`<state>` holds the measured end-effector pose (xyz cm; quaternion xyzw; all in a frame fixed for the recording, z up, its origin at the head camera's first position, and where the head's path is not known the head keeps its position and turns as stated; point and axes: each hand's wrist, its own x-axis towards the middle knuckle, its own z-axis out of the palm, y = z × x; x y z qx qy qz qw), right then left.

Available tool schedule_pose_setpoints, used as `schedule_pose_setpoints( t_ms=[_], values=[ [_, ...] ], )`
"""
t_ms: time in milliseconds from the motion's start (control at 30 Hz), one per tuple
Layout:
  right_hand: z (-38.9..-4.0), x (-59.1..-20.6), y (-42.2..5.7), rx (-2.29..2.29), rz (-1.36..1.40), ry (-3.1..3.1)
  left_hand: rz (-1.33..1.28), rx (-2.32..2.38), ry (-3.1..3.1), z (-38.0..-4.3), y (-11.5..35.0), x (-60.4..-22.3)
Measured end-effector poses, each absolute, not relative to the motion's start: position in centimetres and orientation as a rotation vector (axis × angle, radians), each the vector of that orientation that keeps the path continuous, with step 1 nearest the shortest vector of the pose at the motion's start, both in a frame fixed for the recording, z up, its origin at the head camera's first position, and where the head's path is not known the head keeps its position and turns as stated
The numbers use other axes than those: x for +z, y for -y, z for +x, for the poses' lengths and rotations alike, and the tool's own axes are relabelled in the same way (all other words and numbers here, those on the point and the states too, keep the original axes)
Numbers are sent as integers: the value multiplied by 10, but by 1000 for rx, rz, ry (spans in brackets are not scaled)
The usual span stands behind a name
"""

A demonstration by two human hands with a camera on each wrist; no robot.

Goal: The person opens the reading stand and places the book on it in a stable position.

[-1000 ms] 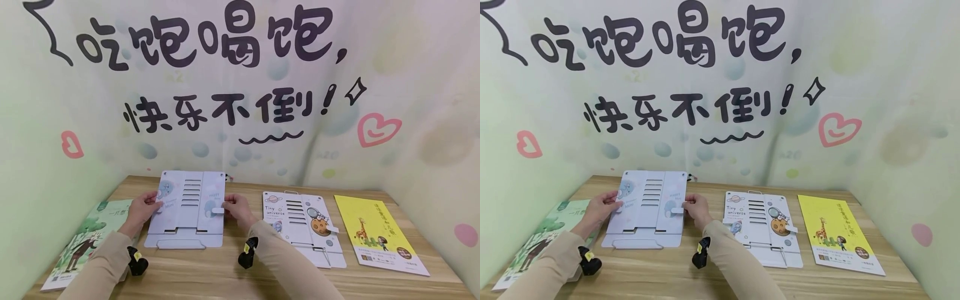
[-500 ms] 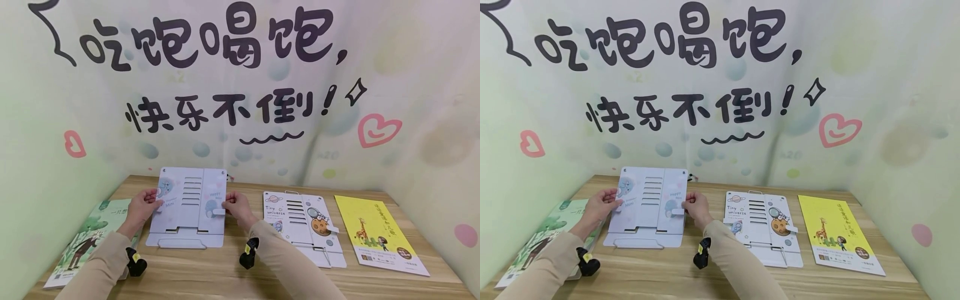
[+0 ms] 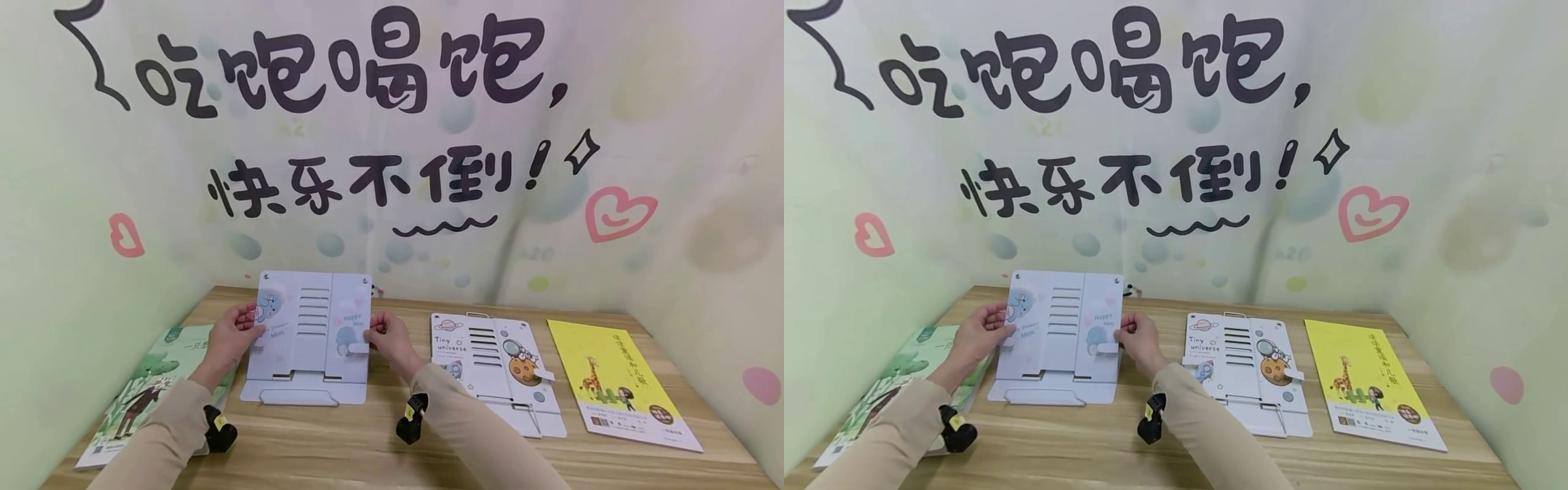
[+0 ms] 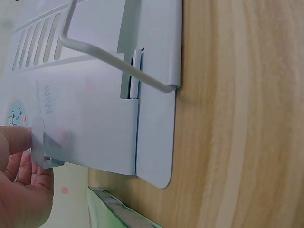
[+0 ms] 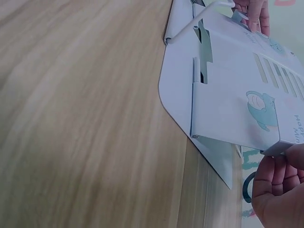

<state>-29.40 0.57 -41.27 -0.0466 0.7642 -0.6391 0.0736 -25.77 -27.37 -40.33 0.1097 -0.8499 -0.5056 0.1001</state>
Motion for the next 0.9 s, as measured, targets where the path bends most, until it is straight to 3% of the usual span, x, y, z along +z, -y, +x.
schedule_pose_setpoints(
  t_ms=[900],
  values=[
    [-273, -408, -16, -1823, -498, -2478, 228, -1396, 2532, -235, 278, -384]
  ],
)
